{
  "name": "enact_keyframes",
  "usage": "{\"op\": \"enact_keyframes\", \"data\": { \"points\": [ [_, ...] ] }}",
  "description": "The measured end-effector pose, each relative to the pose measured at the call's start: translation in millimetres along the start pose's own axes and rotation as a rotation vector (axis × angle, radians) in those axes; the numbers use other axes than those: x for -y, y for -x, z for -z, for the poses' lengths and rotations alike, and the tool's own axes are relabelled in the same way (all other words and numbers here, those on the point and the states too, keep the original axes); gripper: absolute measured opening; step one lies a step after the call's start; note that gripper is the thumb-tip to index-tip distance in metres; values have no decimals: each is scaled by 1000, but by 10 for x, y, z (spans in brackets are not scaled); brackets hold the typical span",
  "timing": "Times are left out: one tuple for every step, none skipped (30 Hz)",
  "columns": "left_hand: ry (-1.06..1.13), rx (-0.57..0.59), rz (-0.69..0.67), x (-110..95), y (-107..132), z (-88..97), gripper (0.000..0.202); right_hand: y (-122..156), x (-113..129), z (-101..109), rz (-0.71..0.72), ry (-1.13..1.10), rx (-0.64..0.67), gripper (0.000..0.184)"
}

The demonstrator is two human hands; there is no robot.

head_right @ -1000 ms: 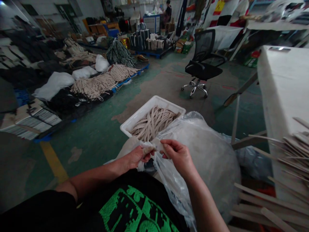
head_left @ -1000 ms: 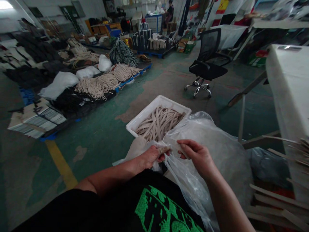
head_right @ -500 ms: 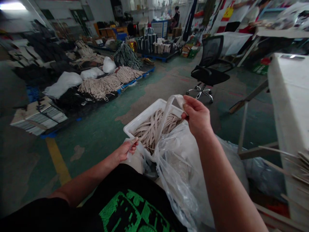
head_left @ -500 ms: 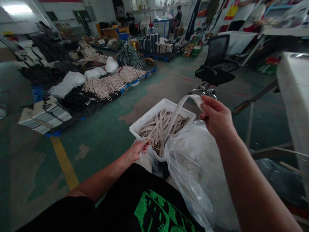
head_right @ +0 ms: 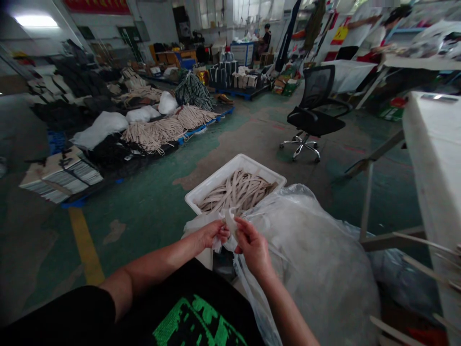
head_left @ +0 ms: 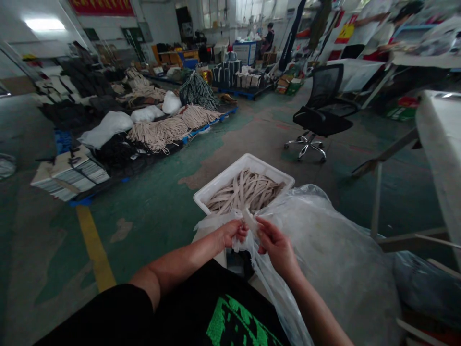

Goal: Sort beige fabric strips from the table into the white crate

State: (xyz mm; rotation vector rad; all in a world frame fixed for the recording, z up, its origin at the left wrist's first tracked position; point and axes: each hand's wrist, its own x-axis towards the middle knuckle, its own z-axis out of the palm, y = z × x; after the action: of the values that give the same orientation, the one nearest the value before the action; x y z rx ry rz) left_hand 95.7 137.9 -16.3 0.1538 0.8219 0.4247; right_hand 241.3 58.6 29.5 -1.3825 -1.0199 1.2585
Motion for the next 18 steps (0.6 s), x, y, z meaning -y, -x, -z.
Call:
{"op": "enact_keyframes", "data": {
  "points": [
    [-1,-4,15,28,-18,20,26,74,-23,7,-26,-5,31,54],
    [-1,-7,28,52,-28,45,24,135,-34,23,-48,-13,52,55],
    [0,-6,41,73,-28,74,24,183,-38,44,-65,-25,63,55],
    [5,2,57,93,-21,107,25,219,-37,69,-77,-37,66,55],
    [14,15,77,112,-6,144,27,245,-32,97,-86,-50,67,55],
    [26,33,99,130,15,187,28,265,-23,125,-92,-65,64,54],
    [42,52,119,147,40,234,29,280,-6,155,-96,-82,60,54],
    [59,68,134,161,67,284,29,291,20,184,-99,-100,55,53],
    [72,76,144,172,95,335,29,298,58,212,-98,-116,49,53],
    [72,73,156,178,122,386,29,296,108,239,-92,-130,38,53],
    [61,57,170,178,148,434,30,282,170,264,-80,-141,27,52],
    [40,31,180,173,173,476,30,250,241,285,-64,-149,18,52],
    [15,-2,182,163,196,510,32,196,317,303,-47,-155,13,52],
    [-9,-35,170,148,216,533,33,118,393,318,-32,-161,12,52],
    [-24,-59,141,130,235,545,32,15,466,331,-22,-167,15,53],
    [-30,-70,100,109,252,545,29,-112,533,343,-17,-176,17,53],
    [-28,-66,59,87,266,534,24,-255,593,355,-13,-189,15,53],
    [-22,-51,27,61,277,514,20,-408,650,368,-4,-208,-1,53]
  ]
}}
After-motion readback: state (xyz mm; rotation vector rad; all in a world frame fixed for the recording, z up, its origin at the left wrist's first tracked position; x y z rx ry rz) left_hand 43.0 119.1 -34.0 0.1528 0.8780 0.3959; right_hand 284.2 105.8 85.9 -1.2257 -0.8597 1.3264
